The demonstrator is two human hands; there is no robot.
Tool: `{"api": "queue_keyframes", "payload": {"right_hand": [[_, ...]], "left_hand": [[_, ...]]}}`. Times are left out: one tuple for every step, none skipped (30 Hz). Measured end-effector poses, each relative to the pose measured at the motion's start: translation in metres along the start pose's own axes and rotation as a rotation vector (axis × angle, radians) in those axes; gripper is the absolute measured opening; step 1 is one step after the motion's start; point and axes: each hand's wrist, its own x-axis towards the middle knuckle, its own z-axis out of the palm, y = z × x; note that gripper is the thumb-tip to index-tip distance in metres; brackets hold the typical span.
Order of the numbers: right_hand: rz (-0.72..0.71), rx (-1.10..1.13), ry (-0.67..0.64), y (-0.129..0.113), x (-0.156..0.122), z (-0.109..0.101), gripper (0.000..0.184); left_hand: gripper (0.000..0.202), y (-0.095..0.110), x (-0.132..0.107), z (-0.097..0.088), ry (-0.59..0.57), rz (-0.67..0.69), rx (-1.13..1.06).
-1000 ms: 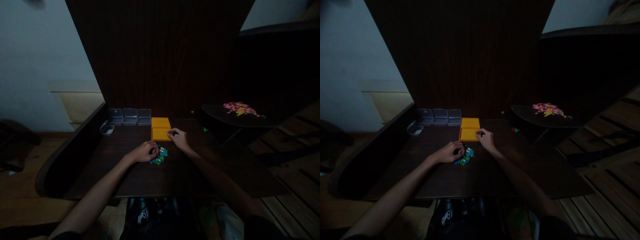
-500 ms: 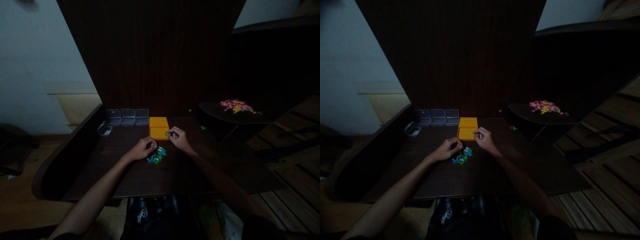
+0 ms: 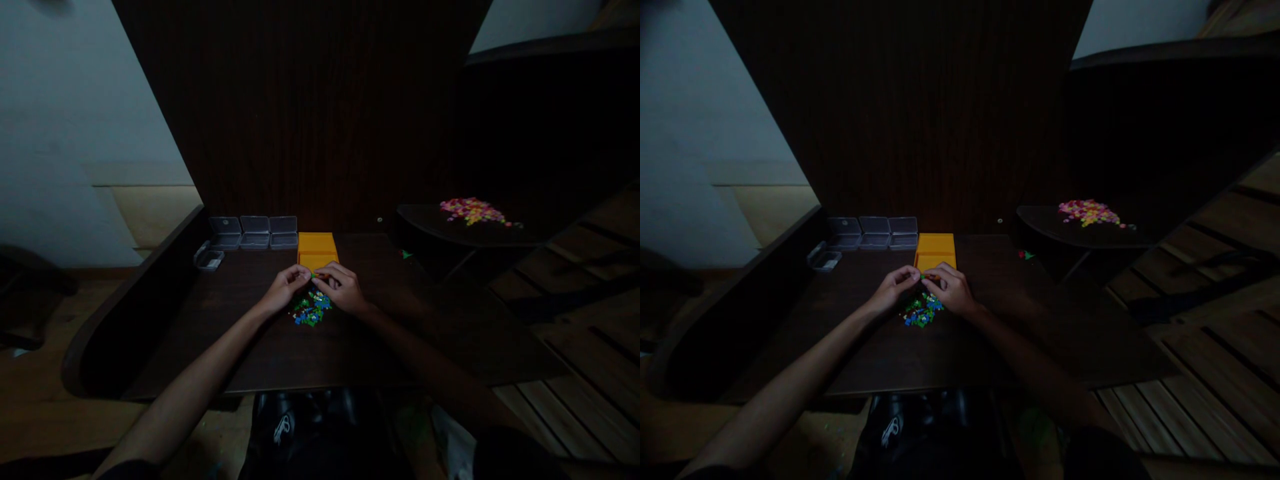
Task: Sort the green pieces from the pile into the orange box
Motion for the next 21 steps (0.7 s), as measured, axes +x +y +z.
{"api": "queue_keyframes", "payload": {"right_hand": [[-0.010, 0.010, 0.001, 0.000, 0.000, 0.000, 0.020], [-0.017, 0.018, 0.000, 0.000, 0.000, 0.000, 0.019], [-0.019, 0.022, -0.003, 0.000, 0.000, -0.001, 0.019], [-0.019, 0.023, -0.007, 0.000, 0.000, -0.001, 0.019], [-0.017, 0.021, -0.013, 0.001, 0.000, -0.001, 0.019], [-0.015, 0.016, -0.021, 0.002, 0.000, -0.001, 0.018], [-0.016, 0.009, -0.029, 0.003, 0.000, -0.001, 0.018], [-0.018, -0.003, -0.035, 0.004, 0.000, -0.002, 0.018], [-0.020, -0.021, -0.033, 0.007, 0.000, -0.003, 0.018], [-0.021, -0.045, -0.024, 0.009, 0.001, -0.004, 0.018], [-0.018, -0.076, -0.011, 0.013, 0.001, -0.006, 0.017], [-0.005, -0.115, 0.007, 0.017, 0.002, -0.008, 0.017], [0.018, -0.158, 0.023, 0.021, 0.002, -0.011, 0.017], [0.052, -0.201, 0.036, 0.026, 0.002, -0.013, 0.017], [0.092, -0.239, 0.046, 0.030, 0.002, -0.015, 0.016], [0.134, -0.270, 0.052, 0.035, 0.002, -0.017, 0.014], [0.174, -0.293, 0.056, 0.039, 0.002, -0.019, 0.013], [0.211, -0.309, 0.057, 0.043, 0.001, -0.020, 0.012], [0.241, -0.320, 0.055, 0.047, 0.001, -0.020, 0.011], [0.268, -0.329, 0.048, 0.050, 0.000, -0.020, 0.010], [0.291, -0.338, 0.039, 0.052, 0.000, -0.020, 0.009]], "left_hand": [[0.052, 0.000, 0.000, 0.001, 0.005, -0.007, -0.014], [0.052, 0.000, 0.000, 0.002, 0.009, -0.016, -0.027], [0.052, 0.000, 0.000, 0.003, 0.013, -0.023, -0.036], [0.051, 0.000, 0.000, 0.004, 0.016, -0.028, -0.041], [0.051, 0.000, 0.000, 0.004, 0.017, -0.032, -0.040], [0.051, -0.001, 0.000, 0.004, 0.019, -0.031, -0.031], [0.050, -0.002, 0.000, 0.003, 0.021, -0.025, -0.012], [0.050, -0.002, 0.001, 0.003, 0.025, -0.011, 0.015], [0.049, -0.004, 0.001, 0.002, 0.033, 0.011, 0.051], [0.046, -0.005, 0.002, 0.000, 0.040, 0.038, 0.095], [0.043, -0.006, 0.002, -0.001, 0.050, 0.066, 0.145], [0.039, -0.007, 0.002, -0.003, 0.059, 0.092, 0.201], [0.034, -0.008, 0.002, -0.004, 0.062, 0.114, 0.268], [0.028, -0.008, 0.001, -0.006, 0.057, 0.136, 0.344], [0.022, -0.008, 0.001, -0.007, 0.045, 0.160, 0.424], [0.017, -0.008, 0.000, -0.009, 0.024, 0.188, 0.502], [0.013, -0.007, -0.001, -0.010, -0.003, 0.217, 0.570], [0.011, -0.006, -0.002, -0.010, -0.030, 0.246, 0.626], [0.011, -0.005, -0.003, -0.011, -0.053, 0.269, 0.670], [0.011, -0.004, -0.004, -0.011, -0.072, 0.284, 0.708], [0.012, -0.004, -0.005, -0.011, -0.089, 0.291, 0.746]]}}
